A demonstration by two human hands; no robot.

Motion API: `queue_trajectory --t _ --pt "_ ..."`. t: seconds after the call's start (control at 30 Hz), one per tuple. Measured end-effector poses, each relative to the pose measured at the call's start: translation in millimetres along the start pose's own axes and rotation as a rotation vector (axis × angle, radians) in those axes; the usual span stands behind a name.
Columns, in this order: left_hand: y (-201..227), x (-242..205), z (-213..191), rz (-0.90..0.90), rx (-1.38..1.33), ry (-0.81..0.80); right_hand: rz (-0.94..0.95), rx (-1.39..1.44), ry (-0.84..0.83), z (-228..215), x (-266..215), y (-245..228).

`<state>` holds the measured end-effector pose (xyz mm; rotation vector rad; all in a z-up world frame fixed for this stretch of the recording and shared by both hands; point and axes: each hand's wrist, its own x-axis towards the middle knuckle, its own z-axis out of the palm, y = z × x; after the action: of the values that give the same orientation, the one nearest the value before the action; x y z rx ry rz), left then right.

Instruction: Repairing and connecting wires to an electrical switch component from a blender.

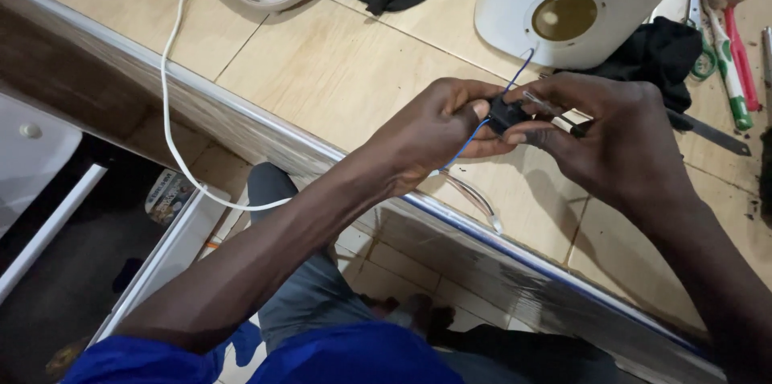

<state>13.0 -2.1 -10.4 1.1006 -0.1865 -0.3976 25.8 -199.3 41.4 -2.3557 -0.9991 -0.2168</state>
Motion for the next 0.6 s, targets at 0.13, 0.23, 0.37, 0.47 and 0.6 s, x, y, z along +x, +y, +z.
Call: queue_trajectory --t 0.13,0.23,0.37,0.47,0.6 --pt "0 1 2 -0.001 -0.005 -0.045 0.068 -0.010 -0.020 -2 -1 4" --pt "1 0 6 -0.052 -0.014 0.014 0.105 -0.015 -0.025 -1 -3 6" --pt "22 -6 18 -0.131 -0.044 0.059 0.076 -0.065 -0.006 0 -3 8" --pt "15 -6 13 -0.086 -0.026 0.020 0.030 -0.042 0.009 1 -4 9" --pt "-6 5 -5 0.051 -0.018 -0.127 0.001 -0.012 -0.007 -1 -2 7"
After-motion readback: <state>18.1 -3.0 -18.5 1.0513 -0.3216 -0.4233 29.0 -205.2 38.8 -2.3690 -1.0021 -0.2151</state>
